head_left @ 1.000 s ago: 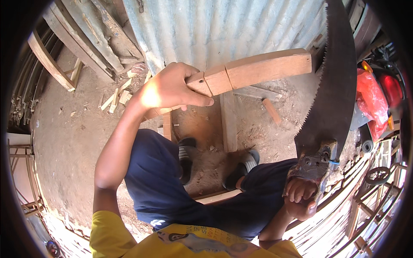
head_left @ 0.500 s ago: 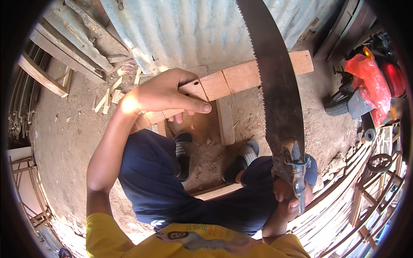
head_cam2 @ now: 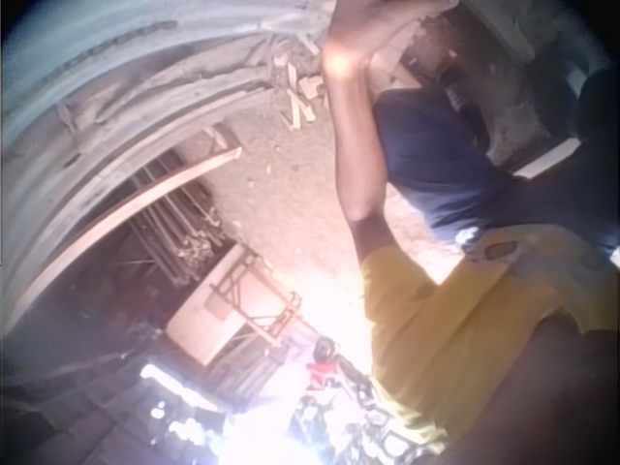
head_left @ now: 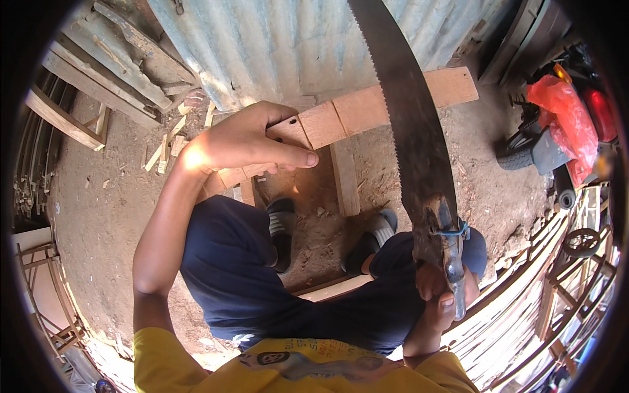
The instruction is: The person sits on the ground and uses a hand saw to cut a small wooden block held between their feet. They repeatedly saw along marked lines, pause to inspect the cut, and continue sawing until the block is separated into smaller pieces.
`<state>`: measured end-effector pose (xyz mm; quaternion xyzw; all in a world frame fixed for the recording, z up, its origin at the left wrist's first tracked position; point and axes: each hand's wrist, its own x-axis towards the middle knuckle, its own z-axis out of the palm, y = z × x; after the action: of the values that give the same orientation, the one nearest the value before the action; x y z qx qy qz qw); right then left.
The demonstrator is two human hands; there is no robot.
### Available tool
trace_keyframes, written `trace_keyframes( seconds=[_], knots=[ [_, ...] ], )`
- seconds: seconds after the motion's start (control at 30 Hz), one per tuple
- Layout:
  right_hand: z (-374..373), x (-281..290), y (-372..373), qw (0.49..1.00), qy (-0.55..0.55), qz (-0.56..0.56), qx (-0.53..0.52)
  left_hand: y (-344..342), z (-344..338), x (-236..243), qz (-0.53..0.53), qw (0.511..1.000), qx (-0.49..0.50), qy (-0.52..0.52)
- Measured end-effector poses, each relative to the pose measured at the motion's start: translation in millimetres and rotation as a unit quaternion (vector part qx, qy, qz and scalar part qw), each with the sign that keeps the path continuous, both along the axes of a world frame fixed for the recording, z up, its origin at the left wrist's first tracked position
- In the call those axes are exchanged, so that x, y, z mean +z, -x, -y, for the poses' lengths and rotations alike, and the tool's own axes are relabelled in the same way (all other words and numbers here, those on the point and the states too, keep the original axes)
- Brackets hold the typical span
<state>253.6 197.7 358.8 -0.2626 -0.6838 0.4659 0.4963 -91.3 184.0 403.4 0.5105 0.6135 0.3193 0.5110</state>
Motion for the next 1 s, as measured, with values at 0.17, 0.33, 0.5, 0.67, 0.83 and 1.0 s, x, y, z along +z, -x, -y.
trace_keyframes(
  seconds=[0.17,0.33,0.5,0.67,0.83,1.0],
  knots=[
    [0.3,-3.2,0.9,0.999,0.025,-0.016,0.018,6.7,-5.0,-11.0,-0.039,0.998,-0.038,0.027],
    [-1.3,-3.7,0.3,0.999,0.024,-0.011,0.032,8.6,2.5,-26.0,0.081,0.987,0.130,0.042],
    [-0.5,-4.6,0.0,0.999,0.028,0.002,0.029,3.6,-1.1,-29.8,0.047,0.989,0.135,0.028],
    [5.4,3.8,17.3,0.996,0.023,0.086,-0.019,8.0,-5.3,-27.5,0.085,0.988,0.092,0.087],
    [9.3,0.5,17.5,0.993,0.051,0.103,0.013,7.1,-5.6,-31.4,-0.004,0.996,0.089,0.018],
    [11.2,-1.3,20.6,0.994,0.058,0.086,0.036,7.8,-6.5,-34.5,0.040,0.996,0.076,0.030]
  ],
)
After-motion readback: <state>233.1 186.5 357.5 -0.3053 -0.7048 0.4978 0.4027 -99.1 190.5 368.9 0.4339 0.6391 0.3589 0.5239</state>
